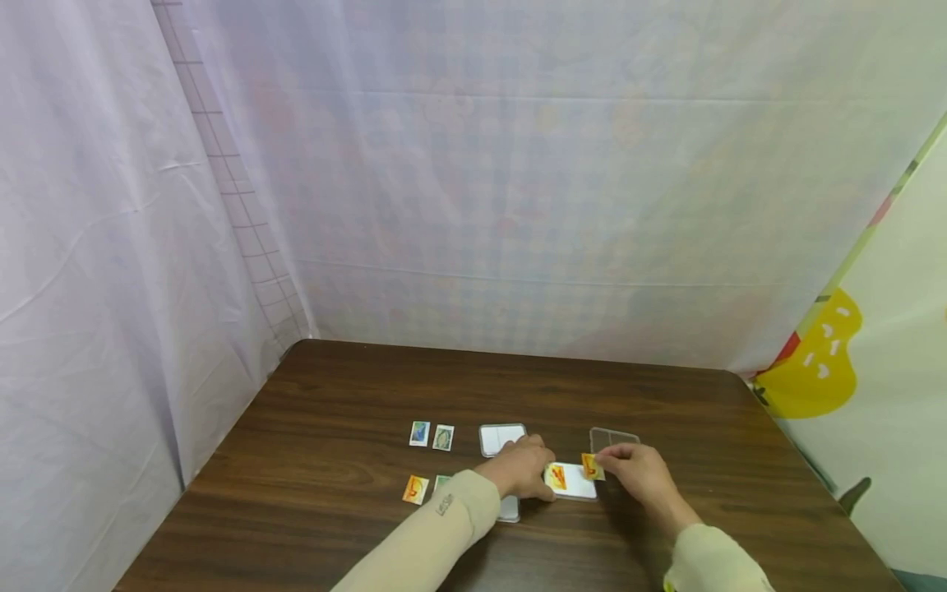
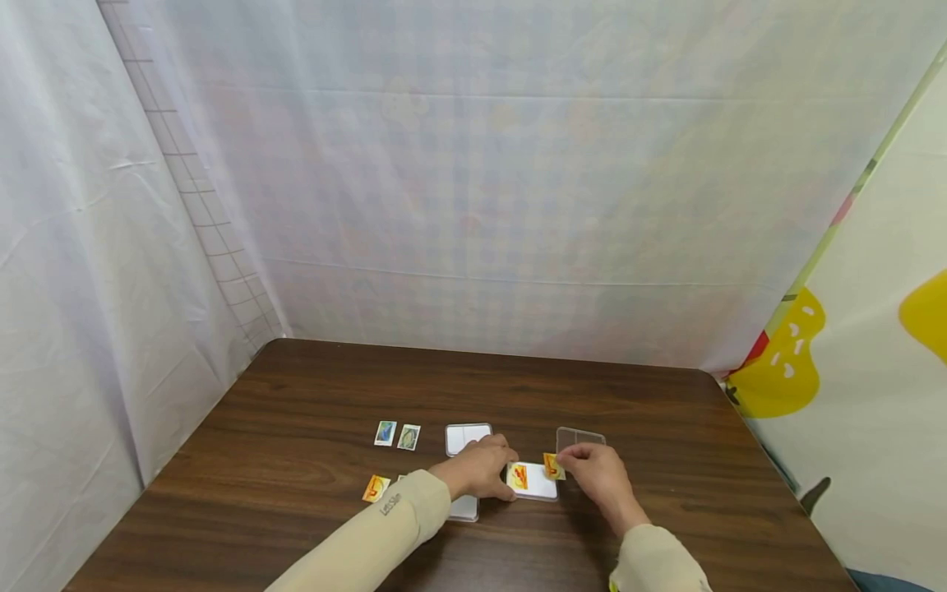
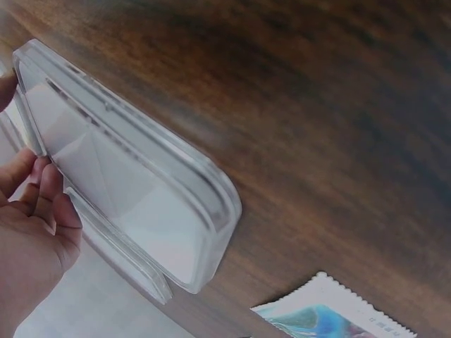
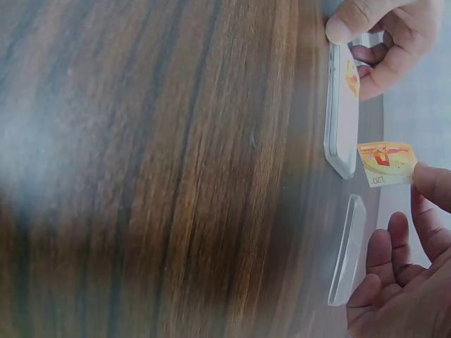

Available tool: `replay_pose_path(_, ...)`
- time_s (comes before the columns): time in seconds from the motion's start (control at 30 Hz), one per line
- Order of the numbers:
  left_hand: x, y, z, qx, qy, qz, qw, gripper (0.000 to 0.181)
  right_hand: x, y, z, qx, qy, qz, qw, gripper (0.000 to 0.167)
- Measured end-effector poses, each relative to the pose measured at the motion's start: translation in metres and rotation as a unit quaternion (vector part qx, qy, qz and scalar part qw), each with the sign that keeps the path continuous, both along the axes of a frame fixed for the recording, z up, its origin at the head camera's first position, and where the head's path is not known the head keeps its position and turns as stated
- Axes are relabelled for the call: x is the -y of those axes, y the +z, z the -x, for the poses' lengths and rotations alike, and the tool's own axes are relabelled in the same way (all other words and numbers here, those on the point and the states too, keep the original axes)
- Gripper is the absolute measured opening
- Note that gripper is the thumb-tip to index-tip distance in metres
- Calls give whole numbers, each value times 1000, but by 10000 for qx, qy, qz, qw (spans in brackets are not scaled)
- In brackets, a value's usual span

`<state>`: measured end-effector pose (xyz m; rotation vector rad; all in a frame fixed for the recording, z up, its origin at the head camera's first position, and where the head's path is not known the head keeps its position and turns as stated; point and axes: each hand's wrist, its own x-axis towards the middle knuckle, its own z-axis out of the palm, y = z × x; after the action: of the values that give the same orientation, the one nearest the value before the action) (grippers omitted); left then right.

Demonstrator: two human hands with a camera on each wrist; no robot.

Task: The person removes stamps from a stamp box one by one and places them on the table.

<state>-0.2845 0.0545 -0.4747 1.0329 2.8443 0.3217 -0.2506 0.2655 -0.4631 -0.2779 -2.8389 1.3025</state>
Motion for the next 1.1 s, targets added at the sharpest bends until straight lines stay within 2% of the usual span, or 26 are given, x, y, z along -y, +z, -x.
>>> replay_pose_path(0.27,1,0,0,31,1,-14,10000,41,-8,2,-3,-88,29,-55,9999,21)
replay_pose_path(1.1,1,0,0,31,4,-82,10000,37,-44,5,-16,50,84,-225,9997,30)
